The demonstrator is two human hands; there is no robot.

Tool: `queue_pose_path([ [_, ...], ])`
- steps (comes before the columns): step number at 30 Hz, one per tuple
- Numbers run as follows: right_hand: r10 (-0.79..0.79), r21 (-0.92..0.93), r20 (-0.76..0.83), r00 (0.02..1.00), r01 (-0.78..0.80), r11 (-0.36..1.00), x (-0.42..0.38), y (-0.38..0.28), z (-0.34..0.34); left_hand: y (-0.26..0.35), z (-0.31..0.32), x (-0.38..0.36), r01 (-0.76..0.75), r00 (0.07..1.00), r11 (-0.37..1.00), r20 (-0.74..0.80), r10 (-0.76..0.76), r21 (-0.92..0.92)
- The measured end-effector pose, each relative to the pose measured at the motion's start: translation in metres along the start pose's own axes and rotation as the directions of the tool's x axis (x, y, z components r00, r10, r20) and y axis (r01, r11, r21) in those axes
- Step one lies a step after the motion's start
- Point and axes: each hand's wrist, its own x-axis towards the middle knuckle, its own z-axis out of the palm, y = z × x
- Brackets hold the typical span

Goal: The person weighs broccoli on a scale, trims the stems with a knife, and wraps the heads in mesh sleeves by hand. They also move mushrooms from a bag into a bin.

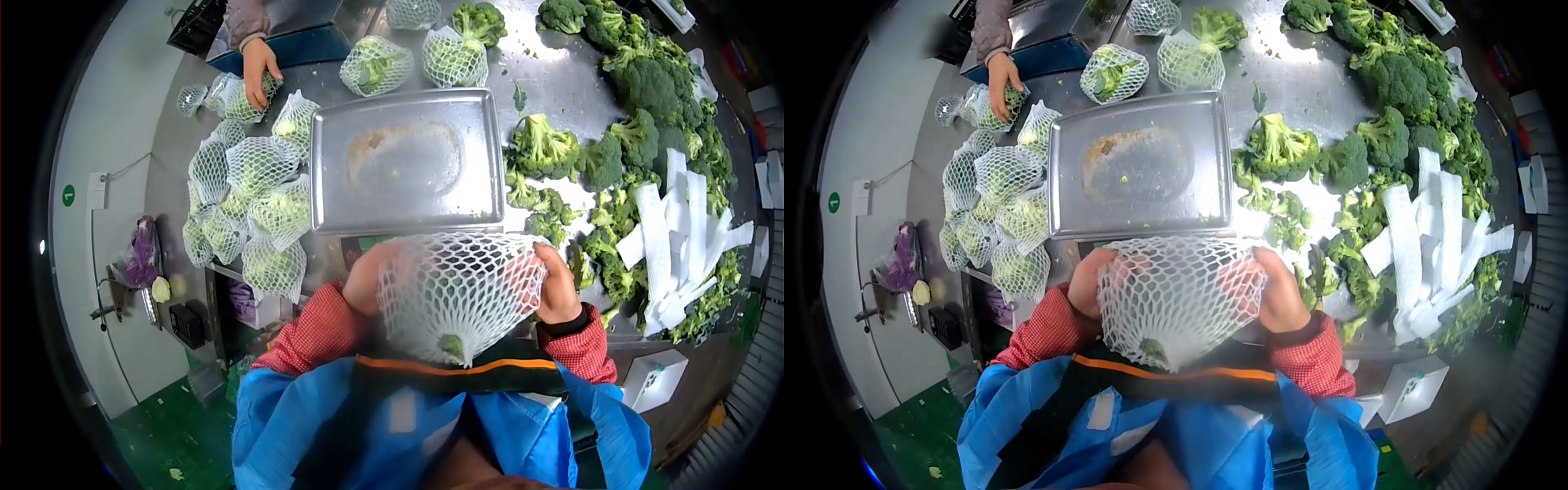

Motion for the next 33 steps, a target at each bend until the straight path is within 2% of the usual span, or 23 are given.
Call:
queue_pose_path([
  [2, 0.009, -0.056, 0.056, 0.998, -0.005, 0.998, -0.003, 0.015, -0.011, -0.001, 0.003, -0.01, -0.033, 0.999, 0.995, -0.007, 0.034, 0.094],
  [3, 0.046, -0.056, 0.176, 0.983, -0.037, 0.998, -0.001, 0.027, -0.013, -0.004, 0.003, -0.009, -0.035, 0.999, 0.999, -0.008, 0.035, 0.018],
  [5, 0.285, 0.0, 0.177, 0.942, -0.289, 0.957, -0.003, 0.049, -0.007, -0.011, 0.004, -0.007, -0.038, 0.999, 0.99, -0.009, 0.037, -0.133],
  [6, 0.099, -0.263, 0.233, 0.967, -0.035, 0.964, -0.01, 0.052, -0.001, -0.014, 0.008, -0.005, -0.058, 0.997, 0.966, 0.037, 0.07, -0.253],
  [7, -0.066, -0.479, 0.334, 0.94, 0.229, 0.847, -0.017, 0.052, 0.005, -0.018, 0.008, -0.002, -0.022, 0.996, 0.918, 0.072, 0.055, -0.395],
  [8, 0.125, 0.078, 0.268, 0.955, -0.151, 0.985, -0.006, 0.058, 0.001, -0.02, 0.009, 0.0, 0.022, 0.994, 0.85, 0.106, 0.04, -0.527],
  [11, 0.115, 0.143, 0.063, 0.991, -0.123, 0.982, 0.006, 0.047, 0.009, -0.009, 0.016, 0.0, 0.078, 0.996, 0.811, 0.01, -0.088, -0.58],
  [13, 0.15, 0.221, -0.067, 0.986, -0.132, 0.966, 0.022, 0.034, 0.018, -0.014, 0.004, 0.007, -0.145, 0.989, 0.986, 0.005, 0.146, -0.079],
  [15, 0.099, 0.189, -0.095, 0.99, -0.08, 0.979, 0.042, 0.019, 0.023, -0.001, 0.001, 0.024, -0.105, 0.991, 0.988, 0.067, 0.113, -0.11],
  [16, 0.062, 0.108, -0.083, 0.995, -0.053, 0.993, 0.049, 0.009, 0.03, 0.006, 0.003, 0.033, -0.049, 0.995, 0.947, 0.071, 0.075, -0.317],
  [17, 0.024, 0.026, -0.067, 0.997, -0.023, 0.999, 0.055, -0.001, 0.037, 0.011, -0.005, 0.039, -0.05, 0.997, 0.989, 0.056, 0.058, -0.141],
  [18, 0.034, -0.11, 0.045, 0.998, -0.029, 0.994, 0.065, -0.005, 0.026, 0.014, -0.02, 0.045, -0.046, 0.998, 0.998, 0.036, 0.045, 0.038],
  [19, 0.052, -0.155, 0.037, 0.998, -0.046, 0.987, 0.073, -0.008, 0.026, 0.023, -0.028, 0.048, -0.037, 0.999, 0.976, 0.011, 0.035, 0.215],
  [20, 0.083, -0.27, 0.04, 0.996, -0.069, 0.96, 0.073, -0.014, 0.024, 0.033, -0.033, 0.054, 0.098, 0.994, 0.916, -0.088, -0.069, 0.388],
  [21, 0.108, -0.381, 0.038, 0.993, -0.086, 0.921, 0.073, -0.022, 0.023, 0.038, -0.034, 0.054, -0.009, 0.968, 0.814, -0.199, 0.153, 0.581],
  [23, 0.045, -0.749, -0.07, 0.997, -0.082, 0.658, 0.074, -0.03, 0.013, 0.048, -0.031, 0.052, -0.072, 0.766, 0.456, -0.244, 0.594, 0.887],
  [24, -0.171, -0.863, -0.062, 0.983, 0.034, 0.505, 0.071, -0.029, 0.012, 0.059, -0.033, 0.053, -0.236, 0.767, 0.646, -0.269, 0.582, 0.726],
  [26, -0.524, -0.98, 0.074, 0.848, 0.161, 0.121, 0.067, -0.036, 0.027, 0.065, -0.024, 0.058, -0.354, 0.818, 0.709, -0.165, 0.551, 0.61],
  [27, -0.487, -0.984, -0.031, 0.873, 0.059, 0.167, 0.062, -0.041, 0.042, 0.065, -0.016, 0.06, -0.404, 0.836, 0.737, -0.109, 0.538, 0.542],
  [28, -0.577, -0.977, 0.089, 0.812, 0.184, 0.109, 0.081, -0.025, 0.028, 0.07, 0.0, 0.059, -0.448, 0.845, 0.633, 0.068, 0.531, 0.631],
  [29, -0.655, -0.954, 0.202, 0.728, 0.299, 0.038, 0.098, -0.009, 0.013, 0.069, 0.006, 0.062, -0.455, 0.845, 0.645, 0.068, 0.531, 0.614],
  [31, -0.581, -0.928, 0.085, 0.809, 0.277, 0.25, 0.086, -0.017, 0.045, 0.07, 0.013, 0.069, -0.469, 0.845, 0.665, 0.076, 0.529, 0.582],
  [33, -0.557, -0.864, 0.148, 0.817, 0.381, 0.329, 0.095, -0.025, 0.039, 0.083, 0.012, 0.074, -0.425, 0.895, 0.828, 0.031, 0.445, 0.365],
])
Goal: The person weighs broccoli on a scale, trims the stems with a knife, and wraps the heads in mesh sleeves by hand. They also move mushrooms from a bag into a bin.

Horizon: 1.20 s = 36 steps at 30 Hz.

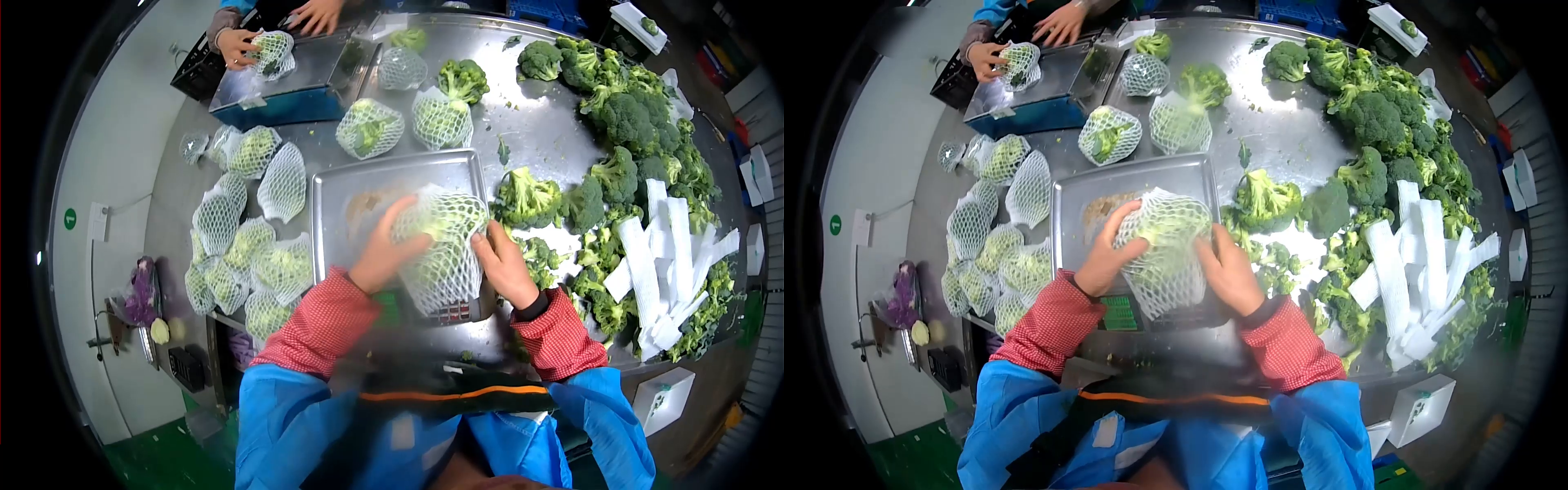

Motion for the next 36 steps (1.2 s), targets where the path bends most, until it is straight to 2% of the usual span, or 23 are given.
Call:
queue_pose_path([
  [2, 0.095, 0.022, 0.1, 0.99, -0.098, 0.995, 0.01, -0.023, -0.014, -0.009, -0.015, 0.018, 0.116, 0.993, 0.932, 0.032, -0.111, -0.344],
  [4, -0.106, 0.105, 0.057, 0.993, 0.1, 0.989, 0.031, -0.017, -0.013, -0.003, -0.026, 0.043, 0.056, 0.998, 0.864, 0.062, -0.029, -0.5],
  [6, -0.258, -0.029, 0.029, 0.966, 0.258, 0.966, 0.052, -0.027, -0.018, 0.0, -0.04, 0.077, 0.067, 0.992, 0.788, 0.125, 0.012, -0.612],
  [8, -0.235, -0.049, 0.099, 0.967, 0.241, 0.969, 0.068, -0.041, -0.034, 0.026, -0.041, 0.111, 0.027, 0.999, 0.755, 0.051, 0.009, -0.655],
  [10, -0.254, -0.206, -0.001, 0.967, 0.248, 0.947, 0.084, -0.028, -0.057, 0.034, -0.059, 0.151, -0.023, 0.994, 0.723, 0.063, 0.092, -0.691],
  [11, -0.269, -0.28, -0.041, 0.962, 0.248, 0.928, 0.094, -0.019, -0.065, 0.036, -0.067, 0.17, -0.042, 0.998, 0.745, 0.007, 0.062, -0.666],
  [12, -0.361, -0.487, -0.194, 0.912, 0.23, 0.843, 0.105, -0.001, -0.079, 0.036, -0.076, 0.187, -0.063, 0.998, 0.767, -0.054, 0.037, -0.639],
  [13, -0.433, -0.721, -0.262, 0.863, 0.123, 0.682, 0.118, 0.021, -0.1, 0.03, -0.085, 0.205, -0.065, 0.993, 0.796, -0.119, -0.008, -0.602],
  [15, -0.442, -0.899, -0.353, 0.825, -0.168, 0.405, 0.13, 0.043, -0.156, 0.02, -0.094, 0.229, -0.057, 0.959, 0.917, -0.278, -0.06, -0.394],
  [16, -0.446, -0.898, -0.426, 0.788, -0.308, 0.313, 0.135, 0.059, -0.186, 0.018, -0.093, 0.233, -0.023, 0.932, 0.969, -0.356, -0.068, -0.245],
  [18, -0.278, -0.826, -0.562, 0.779, -0.541, 0.155, 0.138, 0.082, -0.231, 0.013, -0.096, 0.242, 0.048, 0.889, 0.955, -0.424, -0.174, -0.292],
  [19, -0.219, -0.803, -0.596, 0.773, -0.578, 0.145, 0.138, 0.1, -0.25, 0.013, -0.097, 0.239, 0.077, 0.922, 0.933, -0.331, -0.201, -0.352],
  [20, -0.086, -0.781, -0.616, 0.783, -0.594, 0.19, 0.138, 0.116, -0.265, 0.011, -0.092, 0.233, 0.071, 0.919, 0.953, -0.353, -0.177, -0.294],
  [22, -0.009, -0.795, -0.572, 0.82, -0.551, 0.254, 0.136, 0.137, -0.285, 0.009, -0.071, 0.216, 0.051, 0.913, 0.985, -0.393, -0.114, -0.167],
  [23, -0.058, -0.79, -0.575, 0.816, -0.535, 0.3, 0.133, 0.141, -0.291, 0.013, -0.052, 0.199, 0.003, 0.904, 0.997, -0.427, -0.038, -0.082],
  [26, -0.193, -0.77, -0.585, 0.788, -0.463, 0.439, 0.118, 0.128, -0.29, 0.013, -0.03, 0.149, -0.041, 0.948, 0.999, -0.316, 0.041, 0.005],
  [28, -0.283, -0.754, -0.585, 0.76, -0.382, 0.534, 0.102, 0.089, -0.273, 0.023, -0.012, 0.106, -0.061, 0.981, 0.997, -0.181, 0.069, 0.049],
  [30, -0.406, -0.747, -0.521, 0.751, -0.17, 0.643, 0.086, 0.05, -0.246, 0.021, 0.002, 0.068, -0.075, 0.997, 0.995, -0.009, 0.076, 0.062],
  [32, -0.211, -0.441, -0.505, 0.837, -0.04, 0.897, 0.068, 0.017, -0.201, 0.015, 0.02, 0.032, -0.032, 0.982, 0.999, 0.186, 0.028, 0.02],
  [34, -0.077, -0.196, -0.333, 0.94, 0.011, 0.981, 0.055, 0.005, -0.15, 0.014, 0.045, -0.002, 0.078, 0.936, 0.997, 0.344, -0.069, -0.013],
  [36, -0.047, 0.184, -0.197, 0.979, 0.084, 0.979, 0.055, 0.036, -0.077, 0.01, 0.065, -0.028, 0.159, 0.869, 0.987, 0.479, -0.126, -0.028],
])
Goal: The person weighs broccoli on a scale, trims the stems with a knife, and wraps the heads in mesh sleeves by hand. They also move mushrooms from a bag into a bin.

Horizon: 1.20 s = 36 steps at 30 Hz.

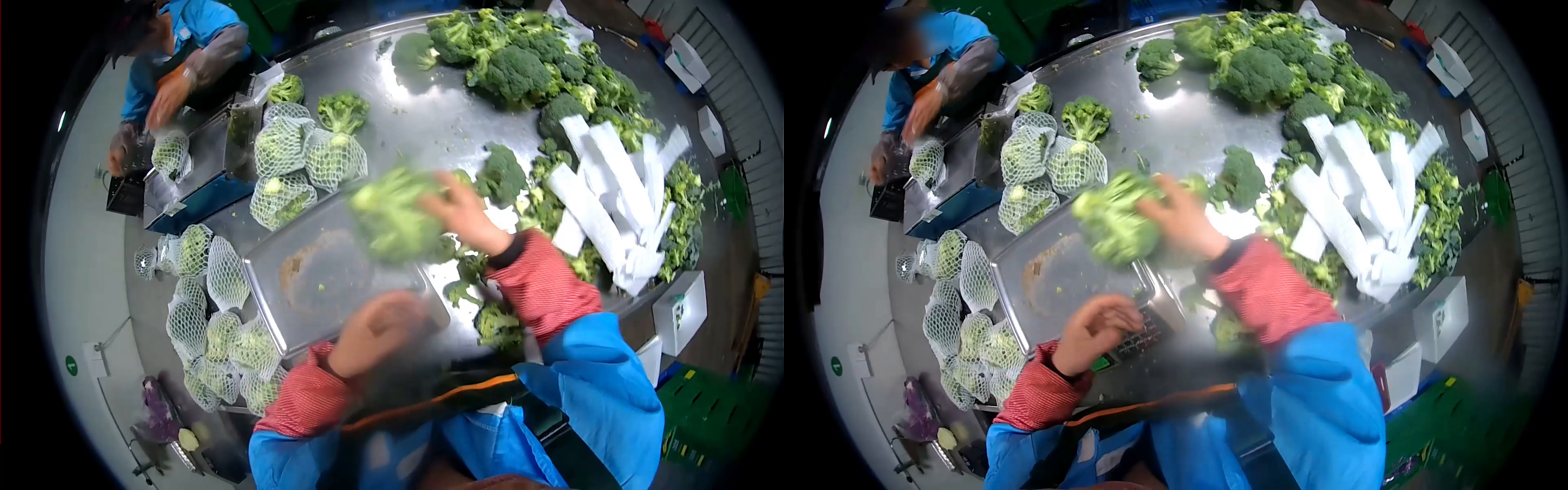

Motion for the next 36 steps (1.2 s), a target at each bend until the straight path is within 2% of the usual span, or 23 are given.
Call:
queue_pose_path([
  [1, -0.132, -0.107, -0.036, 0.991, 0.127, 0.986, -0.009, 0.018, 0.034, -0.004, 0.013, -0.004, 0.01, 0.997, 1.0, 0.073, -0.008, -0.025],
  [5, 0.02, -0.237, 0.084, 0.996, 0.001, 0.972, -0.047, -0.012, 0.074, -0.018, 0.04, -0.016, 0.071, 0.982, 0.997, 0.177, -0.065, -0.033],
  [6, -0.101, -0.396, 0.061, 0.993, 0.116, 0.911, -0.05, 0.015, 0.079, -0.023, 0.043, -0.018, 0.082, 0.98, 0.996, 0.184, -0.074, -0.032],
  [8, -0.108, -0.569, 0.008, 0.994, 0.093, 0.817, -0.062, -0.009, 0.054, -0.029, 0.046, -0.025, 0.092, 0.987, 0.995, 0.133, -0.086, -0.035],
  [9, 0.003, -0.584, -0.045, 0.999, -0.029, 0.811, -0.069, -0.044, 0.016, -0.031, 0.047, -0.028, 0.098, 0.99, 0.995, 0.105, -0.094, -0.031],
  [10, -0.18, -0.615, -0.14, 0.974, 0.057, 0.786, -0.069, -0.02, -0.009, -0.034, 0.048, -0.031, 0.103, 0.992, 0.994, 0.072, -0.101, -0.029],
  [11, -0.455, -0.902, -0.055, 0.889, 0.151, 0.405, -0.077, -0.034, -0.048, -0.04, 0.05, -0.033, 0.123, 0.992, 0.992, 0.02, -0.122, -0.027],
  [12, -0.269, -0.862, -0.311, 0.912, -0.151, 0.484, -0.065, -0.006, -0.079, -0.048, 0.052, -0.031, 0.101, 0.993, 0.995, 0.052, -0.102, 0.014],
  [13, -0.405, -0.95, -0.272, 0.873, -0.176, 0.259, -0.064, 0.009, -0.116, -0.055, 0.052, -0.027, 0.081, 0.994, 0.995, 0.069, -0.084, 0.05],
  [14, -0.376, -0.947, -0.304, 0.875, -0.322, 0.015, -0.058, 0.041, -0.154, -0.058, 0.055, -0.026, 0.065, 0.995, 0.994, 0.071, -0.071, 0.085],
  [17, -0.311, -0.954, -0.236, 0.921, -0.28, -0.104, -0.074, 0.084, -0.214, -0.047, 0.077, -0.012, 0.186, 0.981, 0.982, 0.05, -0.186, 0.007],
  [18, -0.28, -0.965, -0.191, 0.941, -0.232, -0.121, -0.077, 0.071, -0.215, -0.049, 0.077, -0.005, 0.133, 0.99, 0.99, 0.048, -0.135, 0.04],
  [20, -0.4, -0.996, -0.083, 0.913, -0.086, 0.01, -0.087, 0.023, -0.177, -0.065, 0.078, 0.011, 0.037, 0.997, 0.994, 0.061, -0.043, 0.099],
  [22, -0.437, -0.919, -0.029, 0.899, 0.148, 0.366, -0.108, -0.022, -0.124, -0.08, 0.085, 0.031, -0.228, 0.954, 0.948, -0.145, 0.263, 0.22],
  [23, -0.212, -0.708, -0.091, 0.973, 0.087, 0.701, -0.122, -0.037, -0.103, -0.078, 0.089, 0.039, -0.263, 0.927, 0.948, -0.225, 0.3, 0.181],
  [24, 0.044, -0.405, -0.057, 0.997, -0.063, 0.912, -0.135, -0.047, -0.084, -0.075, 0.092, 0.044, -0.297, 0.893, 0.944, -0.308, 0.328, 0.143],
  [25, 0.09, -0.148, 0.021, 0.996, -0.086, 0.985, -0.146, -0.055, -0.064, -0.07, 0.091, 0.046, -0.248, 0.926, 0.963, -0.268, 0.267, 0.104],
  [26, 0.118, 0.115, 0.105, 0.987, -0.13, 0.985, -0.153, -0.059, -0.051, -0.067, 0.086, 0.048, -0.202, 0.951, 0.977, -0.223, 0.213, 0.068],
  [27, 0.127, 0.148, 0.13, 0.983, -0.146, 0.978, -0.157, -0.05, -0.046, -0.072, 0.081, 0.05, -0.118, 0.982, 0.985, -0.163, 0.096, -0.128],
  [28, 0.073, 0.123, 0.093, 0.993, -0.085, 0.989, -0.157, -0.05, -0.038, -0.071, 0.085, 0.046, -0.138, 0.971, 0.982, -0.215, 0.107, -0.132],
  [31, 0.1, -0.119, 0.062, 0.993, -0.092, 0.989, -0.156, -0.073, -0.028, -0.075, 0.081, 0.035, -0.122, 0.973, 0.986, -0.209, 0.096, -0.112],
  [33, -0.061, -0.427, 0.094, 0.994, 0.095, 0.899, -0.15, -0.056, -0.025, -0.075, 0.075, 0.034, -0.067, 0.983, 0.994, -0.173, 0.052, -0.082],
  [36, -0.283, -0.522, 0.054, 0.958, 0.268, 0.809, -0.144, -0.053, -0.006, -0.059, 0.065, 0.028, 0.008, 0.97, 0.914, -0.22, -0.106, -0.405],
])
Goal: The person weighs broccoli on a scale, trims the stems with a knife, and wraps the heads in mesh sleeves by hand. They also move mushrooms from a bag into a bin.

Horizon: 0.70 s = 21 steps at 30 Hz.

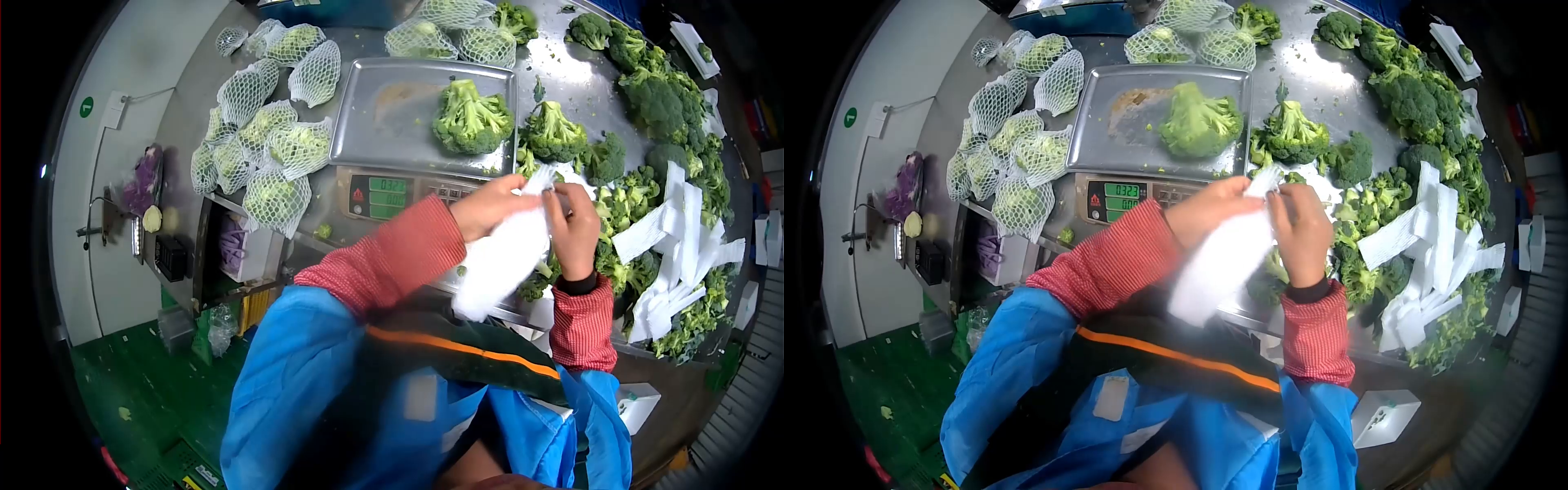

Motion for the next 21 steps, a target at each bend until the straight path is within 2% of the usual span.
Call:
queue_pose_path([
  [1, -0.125, -0.007, -0.066, 0.99, 0.125, 0.992, 0.005, -0.001, 0.006, 0.006, -0.008, -0.004, -0.05, 0.998, 0.996, 0.034, 0.053, -0.08],
  [2, -0.144, -0.042, -0.081, 0.986, 0.141, 0.989, 0.008, -0.009, 0.009, 0.013, -0.015, -0.003, -0.045, 0.991, 0.981, 0.113, 0.067, -0.189],
  [4, -0.443, -0.358, -0.105, 0.89, 0.382, 0.852, 0.017, -0.037, 0.003, 0.02, -0.019, -0.018, 0.141, 0.988, 0.861, 0.121, -0.093, -0.489],
  [5, -0.473, -0.26, -0.117, 0.873, 0.433, 0.863, 0.016, -0.048, 0.004, -0.005, -0.034, -0.016, -0.3, 0.952, 0.954, 0.048, 0.301, -0.029],
  [6, -0.459, -0.106, -0.089, 0.884, 0.45, 0.887, 0.01, -0.051, 0.01, -0.018, -0.053, -0.011, -0.349, 0.937, 0.93, 0.035, 0.347, 0.118],
  [7, -0.228, 0.218, 0.092, 0.969, 0.204, 0.954, 0.001, -0.062, 0.009, -0.03, -0.071, -0.006, -0.384, 0.92, 0.885, 0.022, 0.392, 0.263],
  [8, -0.047, 0.465, 0.33, 0.943, -0.119, 0.877, -0.004, -0.071, 0.008, -0.024, -0.071, -0.009, -0.409, 0.902, 0.87, -0.02, 0.431, 0.275],
  [9, 0.036, 0.662, 0.43, 0.902, -0.342, 0.666, -0.002, -0.07, 0.015, -0.018, -0.071, -0.012, -0.433, 0.882, 0.853, -0.061, 0.468, 0.29],
  [10, 0.072, 0.765, 0.542, 0.837, -0.527, 0.37, 0.0, -0.065, 0.025, -0.012, -0.071, -0.014, -0.454, 0.858, 0.836, -0.102, 0.503, 0.308],
  [11, 0.014, 0.665, 0.725, 0.688, -0.705, 0.247, 0.003, -0.057, 0.027, 0.011, -0.053, -0.032, -0.458, 0.869, 0.882, -0.151, 0.471, 0.114],
  [12, -0.185, 0.677, 0.729, 0.659, -0.655, 0.337, 0.0, -0.039, 0.037, 0.022, -0.043, -0.043, -0.453, 0.881, 0.888, -0.194, 0.431, -0.085],
  [13, -0.249, 0.618, 0.777, 0.579, -0.624, 0.478, 0.001, -0.047, 0.035, 0.018, -0.048, -0.044, -0.474, 0.84, 0.869, -0.223, 0.495, 0.144],
  [14, -0.256, 0.595, 0.79, 0.557, -0.597, 0.538, 0.002, -0.051, 0.036, 0.014, -0.052, -0.045, -0.454, 0.792, 0.812, -0.25, 0.557, 0.367],
  [15, -0.262, 0.572, 0.803, 0.536, -0.565, 0.595, 0.003, -0.056, 0.037, 0.009, -0.064, -0.045, -0.357, 0.765, 0.721, -0.257, 0.591, 0.594],
  [16, -0.253, 0.643, 0.756, 0.604, -0.615, 0.456, 0.009, -0.053, 0.037, 0.023, -0.066, -0.05, -0.353, 0.851, 0.812, -0.202, 0.485, 0.465],
  [18, -0.197, 0.75, 0.661, 0.724, -0.643, 0.152, 0.031, -0.039, 0.032, 0.05, -0.071, -0.059, -0.222, 0.967, 0.952, -0.079, 0.243, 0.21],
  [20, -0.116, 0.771, 0.607, 0.786, -0.618, -0.156, 0.051, -0.029, 0.025, 0.064, -0.074, -0.071, 0.008, 1.0, 0.969, 0.004, -0.009, 0.248],
  [21, -0.096, 0.761, 0.628, 0.772, -0.635, -0.129, 0.055, -0.021, 0.024, 0.076, -0.078, -0.074, 0.025, 0.998, 0.96, 0.042, -0.038, 0.277],
])
